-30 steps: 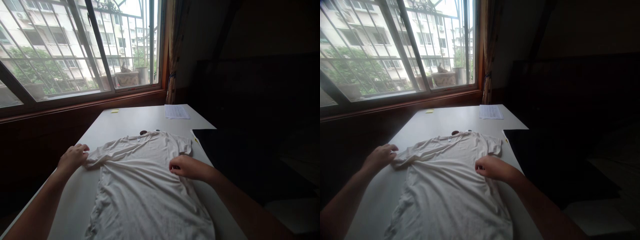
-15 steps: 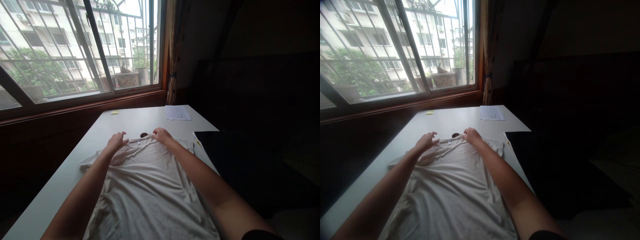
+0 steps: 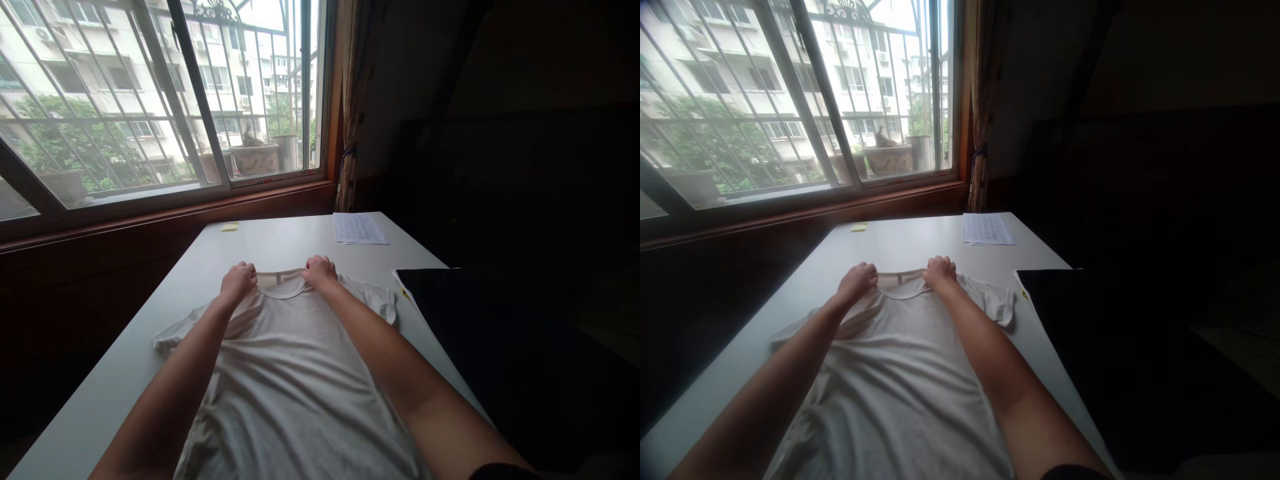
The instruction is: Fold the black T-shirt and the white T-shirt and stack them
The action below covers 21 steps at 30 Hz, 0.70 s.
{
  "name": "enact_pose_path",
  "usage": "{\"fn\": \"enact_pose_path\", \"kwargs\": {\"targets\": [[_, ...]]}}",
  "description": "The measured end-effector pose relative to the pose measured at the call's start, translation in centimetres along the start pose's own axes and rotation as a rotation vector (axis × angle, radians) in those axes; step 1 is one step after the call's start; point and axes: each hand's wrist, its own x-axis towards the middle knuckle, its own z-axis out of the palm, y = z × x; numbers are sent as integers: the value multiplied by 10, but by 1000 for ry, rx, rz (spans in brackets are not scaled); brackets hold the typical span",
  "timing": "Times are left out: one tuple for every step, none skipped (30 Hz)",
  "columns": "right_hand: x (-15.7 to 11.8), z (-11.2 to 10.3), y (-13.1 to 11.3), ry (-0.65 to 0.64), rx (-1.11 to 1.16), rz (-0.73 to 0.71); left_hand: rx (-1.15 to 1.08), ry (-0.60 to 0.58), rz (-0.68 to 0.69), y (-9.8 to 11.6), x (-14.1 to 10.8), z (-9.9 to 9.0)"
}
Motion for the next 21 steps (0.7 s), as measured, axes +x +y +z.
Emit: {"fn": "enact_pose_path", "kwargs": {"targets": [[0,1,2,17,1,9,5,28,-2,1,0,1],[0,2,4,31,2,18,11,52,-2,3,-1,1],[-1,3,5,42,4,27,15,71,-2,4,-1,3],[-1,5,7,52,7,34,17,83,-1,5,0,4],[-2,6,8,61,11,41,18,90,-2,6,0,6],[-2,8,9,69,15,46,16,92,-5,6,0,8],[-2,10,11,75,21,51,13,90,-11,7,1,11],[-2,11,12,80,28,55,8,86,-17,7,2,13],[-2,13,14,82,36,60,3,82,-24,6,2,15],[-1,14,16,84,45,65,-1,77,-31,6,3,16],[-1,15,18,83,56,71,-5,73,-38,5,4,18],[1,16,20,82,67,78,-9,70,-45,4,5,19],[2,17,21,80,81,85,-11,67,-54,3,6,20],[4,17,23,76,95,92,-12,64,-64,2,7,22],[5,18,25,71,110,99,-12,62,-76,1,7,22],[7,18,26,64,125,107,-11,61,-88,0,8,23],[8,19,27,56,141,115,-10,59,-100,0,9,24],[9,19,28,48,157,123,-10,56,-111,0,9,24],[10,19,29,41,173,127,-10,54,-121,0,10,25],[11,19,30,35,190,127,-11,52,-128,1,10,25],[11,20,31,30,208,122,-13,52,-133,1,10,25]]}}
